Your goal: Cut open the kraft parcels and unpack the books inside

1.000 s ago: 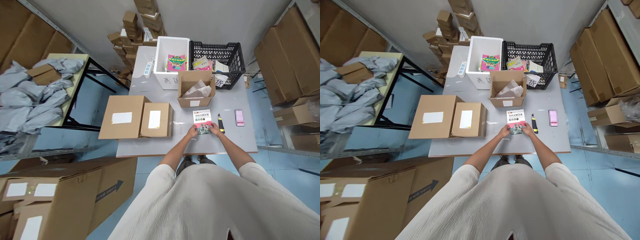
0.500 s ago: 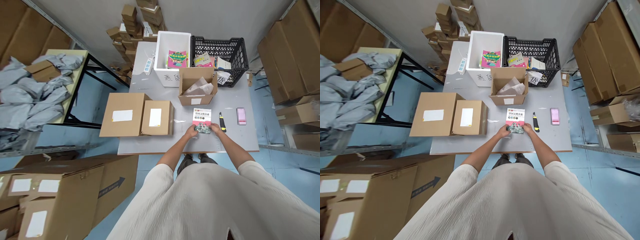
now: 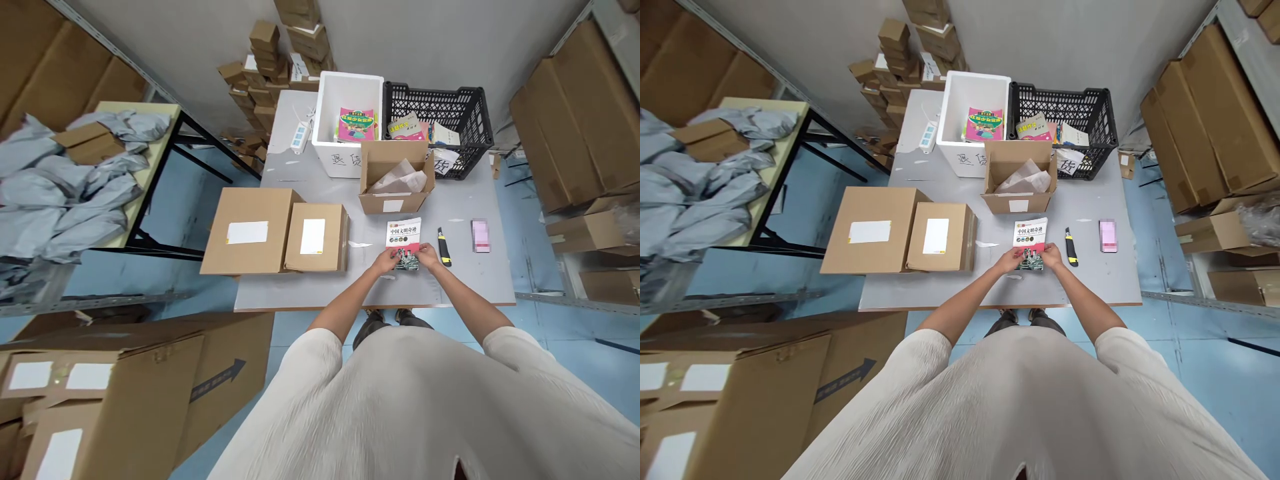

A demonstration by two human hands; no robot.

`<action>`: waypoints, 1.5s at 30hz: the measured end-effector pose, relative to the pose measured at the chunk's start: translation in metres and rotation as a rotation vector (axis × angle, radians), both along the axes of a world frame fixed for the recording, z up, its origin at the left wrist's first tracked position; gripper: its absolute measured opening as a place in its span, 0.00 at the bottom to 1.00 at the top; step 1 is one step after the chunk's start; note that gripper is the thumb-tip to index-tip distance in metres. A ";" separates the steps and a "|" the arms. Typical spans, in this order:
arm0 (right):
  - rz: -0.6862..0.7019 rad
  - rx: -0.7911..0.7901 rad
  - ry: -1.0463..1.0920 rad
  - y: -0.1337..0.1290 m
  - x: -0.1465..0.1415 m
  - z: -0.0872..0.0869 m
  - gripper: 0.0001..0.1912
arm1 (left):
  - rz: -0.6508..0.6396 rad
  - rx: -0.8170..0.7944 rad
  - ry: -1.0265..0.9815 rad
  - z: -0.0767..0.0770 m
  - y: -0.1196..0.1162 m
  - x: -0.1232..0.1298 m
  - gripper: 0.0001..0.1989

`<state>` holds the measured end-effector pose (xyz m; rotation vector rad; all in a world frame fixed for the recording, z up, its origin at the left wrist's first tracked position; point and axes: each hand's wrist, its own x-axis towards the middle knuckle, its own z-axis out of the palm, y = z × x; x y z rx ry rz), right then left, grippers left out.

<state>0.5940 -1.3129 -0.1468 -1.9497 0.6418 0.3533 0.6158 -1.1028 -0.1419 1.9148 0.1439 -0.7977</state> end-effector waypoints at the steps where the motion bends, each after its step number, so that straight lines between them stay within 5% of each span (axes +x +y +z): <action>1: -0.007 0.023 -0.028 0.005 0.000 0.007 0.16 | 0.041 -0.052 -0.004 0.004 -0.005 0.004 0.19; 3: -0.017 0.045 -0.061 0.016 -0.003 0.021 0.16 | 0.118 -0.160 0.003 0.013 -0.015 0.011 0.17; 8: 0.221 -0.160 -0.274 0.048 -0.017 0.055 0.09 | 0.295 -0.328 0.093 0.029 -0.022 0.020 0.20; 13: 0.401 -0.128 -0.360 0.053 -0.023 0.063 0.06 | 0.402 -0.321 0.046 0.033 -0.007 0.021 0.18; 20: 0.095 -0.191 -0.181 0.004 -0.001 0.052 0.22 | 0.303 -0.438 0.066 0.042 0.014 0.018 0.20; 25: 0.068 -0.068 -0.015 -0.012 0.001 0.051 0.12 | 0.298 -0.453 0.057 0.046 0.021 0.015 0.20; 31: 0.014 0.211 -0.064 -0.007 -0.002 0.064 0.10 | 0.305 -0.213 -0.008 0.045 0.028 0.023 0.16; 34: 0.011 0.252 -0.104 -0.001 0.001 0.072 0.13 | 0.332 -0.050 -0.081 0.048 0.025 0.025 0.23; 36: 0.028 0.202 -0.125 0.005 0.002 0.076 0.14 | 0.342 -0.072 -0.113 0.052 0.017 0.023 0.23; 41: 0.167 -0.054 -0.284 0.027 -0.002 0.085 0.12 | 0.312 -0.461 0.045 0.065 -0.012 0.015 0.14; 45: 0.302 -0.264 -0.407 0.041 -0.011 0.090 0.16 | 0.396 -0.494 0.014 0.072 -0.020 0.014 0.16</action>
